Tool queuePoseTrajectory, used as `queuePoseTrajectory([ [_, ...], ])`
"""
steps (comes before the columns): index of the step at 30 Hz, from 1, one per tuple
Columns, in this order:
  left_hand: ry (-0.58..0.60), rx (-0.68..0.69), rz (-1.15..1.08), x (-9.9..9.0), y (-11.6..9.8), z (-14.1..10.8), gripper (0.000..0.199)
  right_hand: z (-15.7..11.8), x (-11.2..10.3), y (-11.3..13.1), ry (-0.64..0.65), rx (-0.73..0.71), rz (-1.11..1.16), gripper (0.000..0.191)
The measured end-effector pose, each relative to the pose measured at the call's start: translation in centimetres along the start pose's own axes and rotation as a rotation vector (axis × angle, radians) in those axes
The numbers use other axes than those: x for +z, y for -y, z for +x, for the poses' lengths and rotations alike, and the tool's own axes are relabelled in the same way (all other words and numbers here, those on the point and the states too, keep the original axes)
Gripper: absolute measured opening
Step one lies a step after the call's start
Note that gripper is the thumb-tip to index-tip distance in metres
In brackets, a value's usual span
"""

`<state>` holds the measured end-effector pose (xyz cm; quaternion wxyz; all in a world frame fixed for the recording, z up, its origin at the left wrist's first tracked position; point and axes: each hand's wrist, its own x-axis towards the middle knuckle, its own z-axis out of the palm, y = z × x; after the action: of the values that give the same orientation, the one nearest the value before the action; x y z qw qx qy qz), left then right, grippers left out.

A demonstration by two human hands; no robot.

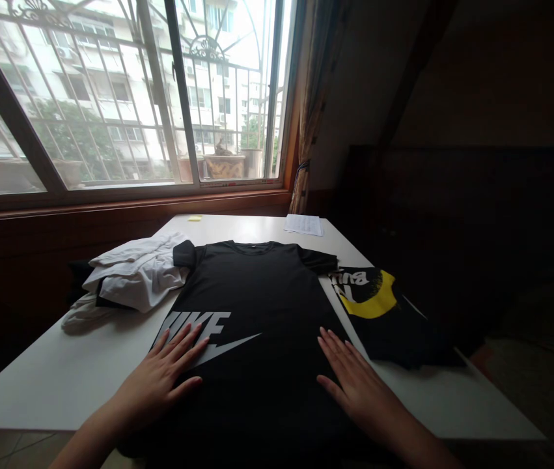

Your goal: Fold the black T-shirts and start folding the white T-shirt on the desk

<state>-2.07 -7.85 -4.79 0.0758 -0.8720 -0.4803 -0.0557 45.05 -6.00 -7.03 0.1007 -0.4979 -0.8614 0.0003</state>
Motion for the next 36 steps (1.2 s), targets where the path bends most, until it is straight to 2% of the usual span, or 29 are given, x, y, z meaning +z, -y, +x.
queuePoseTrajectory([
  [18,0.033,-0.004,0.029,0.25,0.05,-1.11,0.068,-0.51,0.12,0.84,0.013,0.010,-0.031,0.073],
  [29,-0.043,0.013,0.044,0.44,-0.13,-1.09,0.064,-0.52,0.08,1.03,0.002,0.012,-0.040,0.073],
  [36,-0.003,0.001,0.039,0.26,-0.10,-1.05,0.066,-0.54,0.47,0.72,-0.009,0.008,-0.031,0.074],
])
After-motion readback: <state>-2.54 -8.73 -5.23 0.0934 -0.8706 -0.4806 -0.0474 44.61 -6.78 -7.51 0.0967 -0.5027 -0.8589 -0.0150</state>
